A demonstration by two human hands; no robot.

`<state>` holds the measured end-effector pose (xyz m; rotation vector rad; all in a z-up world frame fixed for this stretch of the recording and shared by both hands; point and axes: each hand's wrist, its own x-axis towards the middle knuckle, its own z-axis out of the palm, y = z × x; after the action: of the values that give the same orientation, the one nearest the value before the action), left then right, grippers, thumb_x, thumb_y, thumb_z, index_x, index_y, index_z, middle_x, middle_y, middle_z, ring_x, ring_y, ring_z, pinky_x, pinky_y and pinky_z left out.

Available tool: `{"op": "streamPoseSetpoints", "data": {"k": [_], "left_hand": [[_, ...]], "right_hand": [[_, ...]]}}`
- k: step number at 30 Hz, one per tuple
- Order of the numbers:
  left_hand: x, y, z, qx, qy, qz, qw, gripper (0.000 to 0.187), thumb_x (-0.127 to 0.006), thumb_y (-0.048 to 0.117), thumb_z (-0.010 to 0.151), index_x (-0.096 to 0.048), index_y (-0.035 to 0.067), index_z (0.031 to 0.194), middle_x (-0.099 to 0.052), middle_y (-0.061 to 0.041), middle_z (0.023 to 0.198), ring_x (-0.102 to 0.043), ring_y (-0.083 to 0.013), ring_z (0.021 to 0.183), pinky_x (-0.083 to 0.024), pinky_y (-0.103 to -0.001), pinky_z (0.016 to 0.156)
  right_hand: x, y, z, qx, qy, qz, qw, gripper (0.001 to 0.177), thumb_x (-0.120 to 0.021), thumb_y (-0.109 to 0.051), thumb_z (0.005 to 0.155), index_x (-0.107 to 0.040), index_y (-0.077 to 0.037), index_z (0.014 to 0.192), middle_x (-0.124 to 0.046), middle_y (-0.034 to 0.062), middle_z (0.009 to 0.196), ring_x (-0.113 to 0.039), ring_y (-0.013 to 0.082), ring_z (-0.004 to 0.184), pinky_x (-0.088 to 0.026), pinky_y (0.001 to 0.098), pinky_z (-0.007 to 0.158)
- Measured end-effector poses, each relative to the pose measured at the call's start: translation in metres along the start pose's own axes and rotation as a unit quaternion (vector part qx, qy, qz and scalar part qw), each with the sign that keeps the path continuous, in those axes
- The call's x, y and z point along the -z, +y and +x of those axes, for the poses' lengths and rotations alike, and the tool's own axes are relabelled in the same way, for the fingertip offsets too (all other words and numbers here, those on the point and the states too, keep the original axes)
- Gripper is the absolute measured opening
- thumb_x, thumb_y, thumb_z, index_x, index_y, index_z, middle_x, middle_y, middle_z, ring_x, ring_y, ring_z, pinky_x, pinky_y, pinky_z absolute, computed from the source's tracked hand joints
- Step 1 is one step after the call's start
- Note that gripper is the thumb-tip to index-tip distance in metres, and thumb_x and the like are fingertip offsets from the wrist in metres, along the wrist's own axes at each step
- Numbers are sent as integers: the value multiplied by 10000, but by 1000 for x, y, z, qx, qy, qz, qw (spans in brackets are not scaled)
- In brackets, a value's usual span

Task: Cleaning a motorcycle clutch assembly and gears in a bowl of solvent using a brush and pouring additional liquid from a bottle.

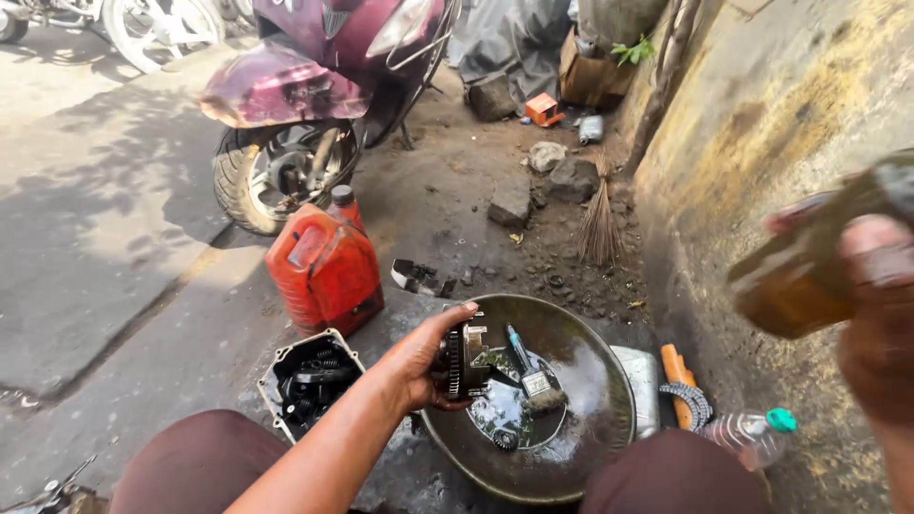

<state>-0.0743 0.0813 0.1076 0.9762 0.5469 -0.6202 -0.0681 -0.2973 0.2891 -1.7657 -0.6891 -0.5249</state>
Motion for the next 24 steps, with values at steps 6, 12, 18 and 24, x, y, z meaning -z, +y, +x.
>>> {"op": "streamPoseSetpoints", "data": {"k": [6, 12, 18, 24], "left_hand": [[10, -8, 31, -24, -6, 56, 998, 575, -771, 694, 699, -700, 175, 936, -659, -80, 897, -626, -273, 851, -494, -550, 817], [16, -44, 75, 64, -18, 99, 993, 729, -631, 777, 690, -726, 216, 1146, -713, -155, 1058, -647, -359, 982, -426, -646, 885], [16, -49, 101, 58, -26, 172, 983, 663, -666, 747, 691, -734, 228, 1097, -753, -107, 1016, -700, -288, 909, -472, -562, 857], [9, -39, 107, 66, -51, 107, 991, 521, -623, 747, 751, -720, 242, 837, -693, 24, 725, -598, -130, 632, -327, -395, 649]], "right_hand": [[-106, -71, -26, -147, -5, 235, 961, 687, -822, -298, 854, -439, -214, 1418, -681, 177, 1114, -737, 334, 795, -694, 502, 550], [-176, 0, -133, -636, -187, 270, 698, 677, -824, -180, 694, -525, -215, 1301, -686, 135, 913, -668, 234, 583, -564, 367, 460], [-193, 28, -151, -677, -174, 186, 691, 648, -811, -151, 707, -559, -213, 1300, -703, 31, 818, -676, 209, 607, -573, 334, 530], [-188, 45, -138, -663, -186, 227, 688, 614, -786, -70, 730, -572, -159, 1299, -634, 65, 736, -646, 206, 555, -542, 329, 505]]}}
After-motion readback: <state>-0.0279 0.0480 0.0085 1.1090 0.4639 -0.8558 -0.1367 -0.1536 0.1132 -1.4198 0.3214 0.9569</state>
